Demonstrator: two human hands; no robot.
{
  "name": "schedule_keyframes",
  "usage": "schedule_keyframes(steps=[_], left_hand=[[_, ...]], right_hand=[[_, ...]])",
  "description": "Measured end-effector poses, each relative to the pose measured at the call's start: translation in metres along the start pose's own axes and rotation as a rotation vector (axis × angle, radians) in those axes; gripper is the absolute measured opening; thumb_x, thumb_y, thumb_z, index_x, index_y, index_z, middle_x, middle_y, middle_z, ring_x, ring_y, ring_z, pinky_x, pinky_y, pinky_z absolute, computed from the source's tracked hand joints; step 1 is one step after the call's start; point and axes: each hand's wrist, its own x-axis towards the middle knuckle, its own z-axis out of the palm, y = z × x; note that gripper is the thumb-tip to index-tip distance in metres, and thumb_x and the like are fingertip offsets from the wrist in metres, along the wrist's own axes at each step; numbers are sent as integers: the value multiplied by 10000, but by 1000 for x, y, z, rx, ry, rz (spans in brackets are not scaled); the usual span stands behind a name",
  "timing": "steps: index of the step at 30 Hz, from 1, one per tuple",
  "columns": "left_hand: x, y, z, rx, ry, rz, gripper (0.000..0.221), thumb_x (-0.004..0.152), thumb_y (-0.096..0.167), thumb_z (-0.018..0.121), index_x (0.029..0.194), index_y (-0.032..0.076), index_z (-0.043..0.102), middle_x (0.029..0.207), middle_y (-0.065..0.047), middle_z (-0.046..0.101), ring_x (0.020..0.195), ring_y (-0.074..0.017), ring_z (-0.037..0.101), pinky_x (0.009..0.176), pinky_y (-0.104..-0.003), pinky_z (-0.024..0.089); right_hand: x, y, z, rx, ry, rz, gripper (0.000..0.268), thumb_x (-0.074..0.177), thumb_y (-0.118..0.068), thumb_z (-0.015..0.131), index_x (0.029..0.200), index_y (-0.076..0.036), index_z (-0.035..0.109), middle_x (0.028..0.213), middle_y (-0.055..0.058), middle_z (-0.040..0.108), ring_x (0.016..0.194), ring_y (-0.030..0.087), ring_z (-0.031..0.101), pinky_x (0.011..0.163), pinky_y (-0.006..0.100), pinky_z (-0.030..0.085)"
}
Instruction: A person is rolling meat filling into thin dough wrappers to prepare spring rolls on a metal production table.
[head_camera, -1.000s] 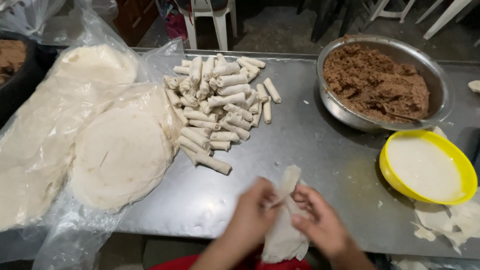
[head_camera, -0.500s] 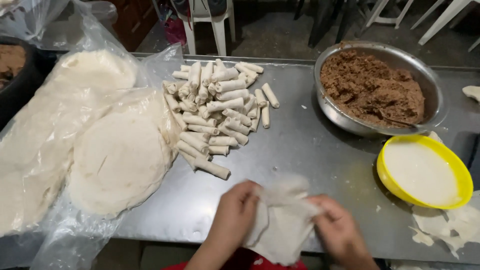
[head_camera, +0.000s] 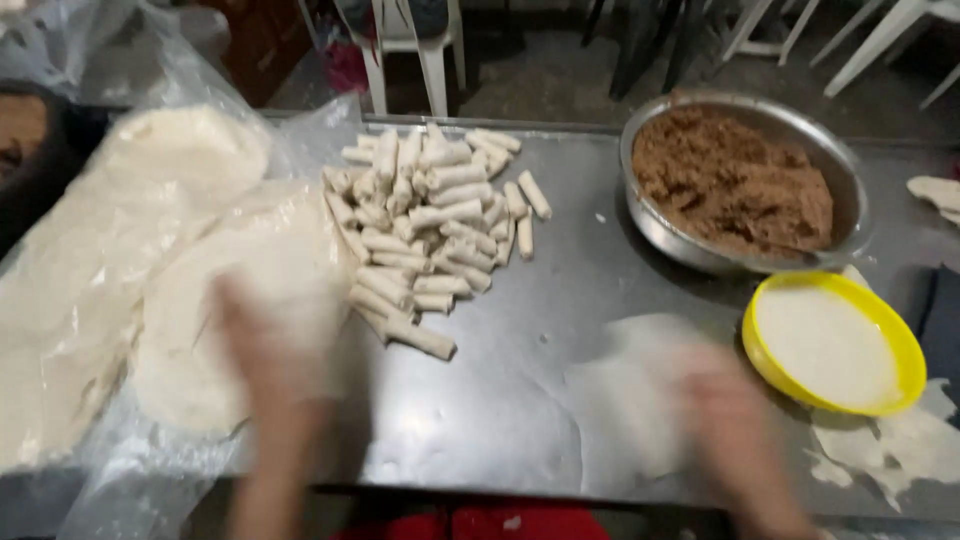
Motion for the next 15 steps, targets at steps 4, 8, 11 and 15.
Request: schedule_keyframes(steps=[4,8,11,15], left_hand=[[5,148,31,-290,-708,-79,1494,538,563,983,1716,59,215,1782,-173,306,1641,-303,298,1309,-447,216],[-10,156,63,-922,-1315,-286,660,900,-67,600,1524,145,634,917,-24,791,892,-108,726,928,-300,575],[-6,167,89,-661,-1071,-480,433,929,139,793,1356,177,731,858,58,692,782,-70,602,813,-239,509],[-10,189,82,-654,-951,-280,673,849,258,872,1480,220,643,1416,-13,655,1320,-164,694,1070,-363,541]], right_hand=[[-74,-222,-6,551,-729,-44,291,936,-220,726,1136,-71,875,982,2,850,843,128,734,710,295,564],[-46,-200,-21,307,-545,53,435,838,-43,679,1220,-62,887,1311,8,866,1201,148,755,1071,290,515],[-40,-145,-1,484,-486,317,406,976,-34,725,1375,-61,792,1148,44,805,934,167,690,846,301,531],[-69,-195,-32,583,-593,285,572,897,22,642,1438,-52,810,1090,75,835,760,148,631,679,261,432]])
